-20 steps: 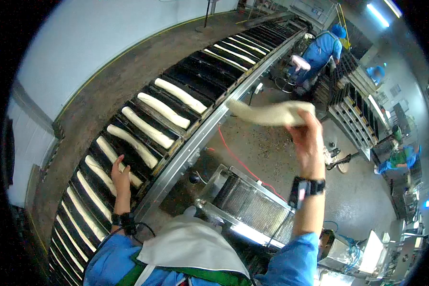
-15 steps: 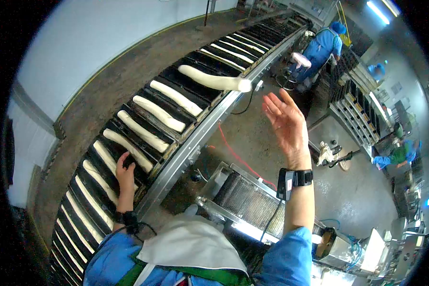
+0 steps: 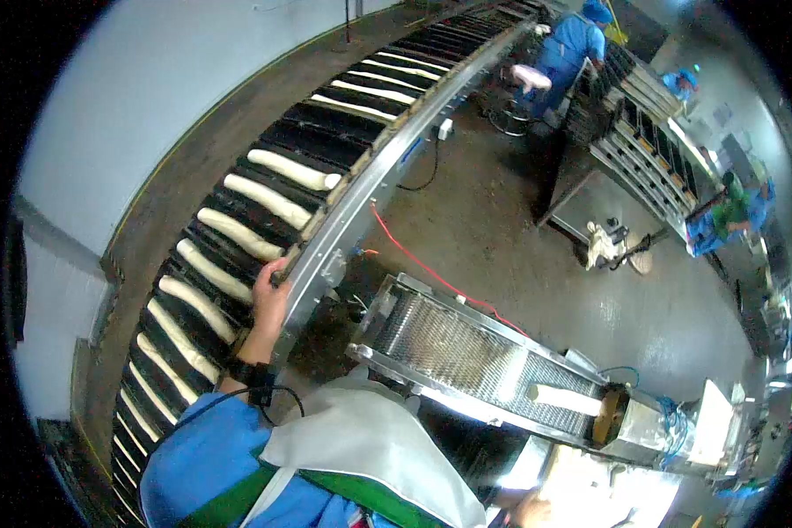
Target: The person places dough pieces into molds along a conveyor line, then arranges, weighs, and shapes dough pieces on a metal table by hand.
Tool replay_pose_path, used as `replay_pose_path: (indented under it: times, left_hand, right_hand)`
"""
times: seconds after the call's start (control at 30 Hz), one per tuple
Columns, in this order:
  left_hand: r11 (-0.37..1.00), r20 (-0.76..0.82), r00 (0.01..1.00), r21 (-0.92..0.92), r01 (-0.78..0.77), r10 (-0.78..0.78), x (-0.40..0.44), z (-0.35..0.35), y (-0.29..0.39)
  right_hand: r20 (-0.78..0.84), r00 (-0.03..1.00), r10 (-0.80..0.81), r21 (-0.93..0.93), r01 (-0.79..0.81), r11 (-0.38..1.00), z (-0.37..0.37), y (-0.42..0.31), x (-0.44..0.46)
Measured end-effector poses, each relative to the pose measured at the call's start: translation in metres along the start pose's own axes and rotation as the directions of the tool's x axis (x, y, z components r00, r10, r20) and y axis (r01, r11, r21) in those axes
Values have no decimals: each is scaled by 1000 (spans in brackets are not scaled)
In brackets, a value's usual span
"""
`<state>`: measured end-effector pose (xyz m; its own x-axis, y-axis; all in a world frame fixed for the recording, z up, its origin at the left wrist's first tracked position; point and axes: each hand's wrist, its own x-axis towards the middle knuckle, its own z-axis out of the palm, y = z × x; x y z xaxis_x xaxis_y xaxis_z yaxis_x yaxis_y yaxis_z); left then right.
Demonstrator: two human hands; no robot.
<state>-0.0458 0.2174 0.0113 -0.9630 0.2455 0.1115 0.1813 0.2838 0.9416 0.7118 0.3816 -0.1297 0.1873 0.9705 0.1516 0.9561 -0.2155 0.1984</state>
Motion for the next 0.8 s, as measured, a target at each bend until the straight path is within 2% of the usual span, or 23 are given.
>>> replay_pose_path:
  times: [0.03, 0.07, 0.1, 0.13, 0.23, 0.3, 0.33, 0.43, 0.5, 0.53, 0.57, 0.63, 0.67, 0.7, 0.73, 0.77, 0.8]
  left_hand:
    - [999, 27, 1000, 44, -1, 0, 3, 19, 10]
    - [996, 99, 995, -75, 39, -32, 7, 35, 25]
    - [995, 138, 986, 37, -96, 90, 7, 46, 39]
    - [992, 175, 976, -4, -130, 128, 9, 63, 47]
    - [982, 259, 948, -83, -168, 184, 18, 106, 80]
    - [982, 327, 929, -132, -135, 172, 23, 126, 104]
    - [977, 318, 924, -70, -199, 211, 22, 134, 107]
    - [992, 380, 917, -58, -110, 124, 27, 146, 126]
    - [985, 377, 911, -108, -135, 166, 37, 157, 137]
    - [988, 377, 913, -89, -129, 153, 39, 160, 149]
    - [990, 374, 917, -74, -119, 138, 41, 161, 152]
    - [990, 367, 919, -63, -129, 143, 48, 163, 144]
    - [989, 354, 926, -99, -107, 135, 53, 165, 139]
    - [987, 336, 934, -137, -81, 124, 55, 167, 134]
    - [992, 325, 945, -122, -8, 48, 56, 165, 140]
    - [992, 315, 948, -129, 5, 36, 59, 164, 141]
    - [995, 291, 956, -96, -2, 30, 63, 158, 136]
  right_hand:
    - [127, 980, 155, 39, -161, 986, -25, -4, -24]
    - [171, 962, 212, 49, -223, 974, -37, -11, -37]
    - [185, 955, 232, 60, -246, 967, -42, -15, -44]
    - [191, 951, 244, 66, -260, 963, -50, -21, -46]
    - [200, 944, 261, 71, -279, 958, -72, -27, -44]
    - [199, 943, 268, 63, -285, 956, -85, -28, -40]
    - [193, 943, 269, 56, -285, 957, -91, -26, -37]
    - [178, 953, 243, 23, -251, 968, -121, -19, -19]
    - [174, 956, 236, -31, -235, 972, -143, -17, -1]
    - [203, 951, 233, -125, -211, 970, -157, -18, 13]
    - [194, 951, 242, -123, -221, 967, -180, -29, 22]
    - [536, 752, 383, -19, -443, 896, -225, -49, 41]
    - [577, 800, 165, 257, -370, 893, -208, -31, 53]
    - [568, 806, 166, 253, -363, 897, -190, -20, 59]
    - [579, 798, 167, 551, -535, 641, -184, -20, 66]
    - [589, 793, 155, 747, -607, 269, -238, -64, 73]
    - [627, 762, 161, 714, -645, 273, -300, -105, 74]
